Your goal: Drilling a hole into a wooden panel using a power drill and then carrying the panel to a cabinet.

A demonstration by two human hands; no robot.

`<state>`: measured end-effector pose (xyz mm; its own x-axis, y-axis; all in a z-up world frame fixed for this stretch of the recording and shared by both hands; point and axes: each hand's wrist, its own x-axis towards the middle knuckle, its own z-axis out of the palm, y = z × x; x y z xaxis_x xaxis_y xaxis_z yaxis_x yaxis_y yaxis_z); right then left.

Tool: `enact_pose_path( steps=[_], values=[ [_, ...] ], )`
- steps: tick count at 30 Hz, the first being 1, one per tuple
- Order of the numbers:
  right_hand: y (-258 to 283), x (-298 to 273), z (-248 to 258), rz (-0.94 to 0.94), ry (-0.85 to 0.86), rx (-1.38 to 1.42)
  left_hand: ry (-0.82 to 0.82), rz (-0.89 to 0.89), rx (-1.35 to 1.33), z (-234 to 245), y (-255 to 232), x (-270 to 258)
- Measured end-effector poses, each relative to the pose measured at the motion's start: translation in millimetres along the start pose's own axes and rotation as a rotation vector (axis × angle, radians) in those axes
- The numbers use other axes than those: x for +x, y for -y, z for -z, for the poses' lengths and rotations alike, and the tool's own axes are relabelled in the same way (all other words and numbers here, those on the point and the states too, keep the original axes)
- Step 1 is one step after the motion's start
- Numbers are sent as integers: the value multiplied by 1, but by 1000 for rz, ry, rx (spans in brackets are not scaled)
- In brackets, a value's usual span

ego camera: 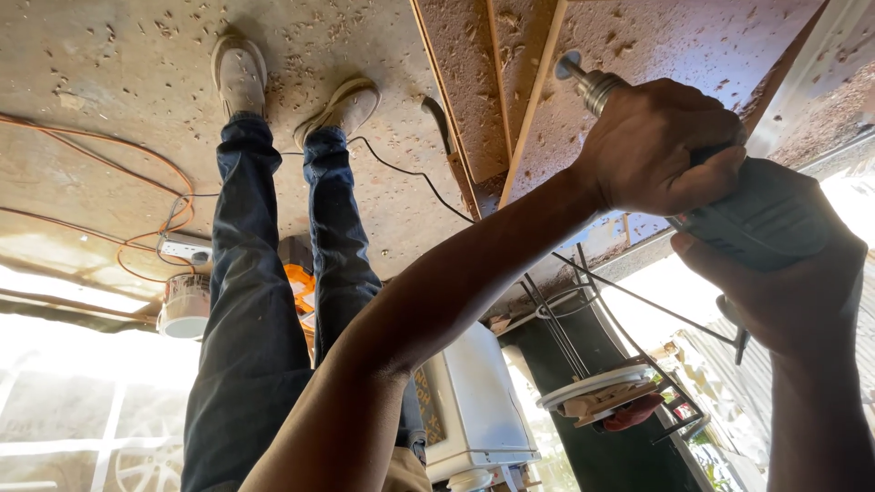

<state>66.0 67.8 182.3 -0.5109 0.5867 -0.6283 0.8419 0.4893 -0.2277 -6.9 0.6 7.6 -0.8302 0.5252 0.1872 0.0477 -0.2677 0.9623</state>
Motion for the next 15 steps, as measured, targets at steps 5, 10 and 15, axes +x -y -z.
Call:
enact_pose_path(
  steps=[5, 10, 15],
  values=[
    [-9, 2, -2, 29, 23, 73, 11, -7, 15, -4, 5, -3],
    [2, 14, 0, 72, 160, 198, -9, -2, -15, 3, -4, 6],
    [-15, 3, -3, 129, 35, 110, 24, 7, -18, 1, -1, 1]
  ],
)
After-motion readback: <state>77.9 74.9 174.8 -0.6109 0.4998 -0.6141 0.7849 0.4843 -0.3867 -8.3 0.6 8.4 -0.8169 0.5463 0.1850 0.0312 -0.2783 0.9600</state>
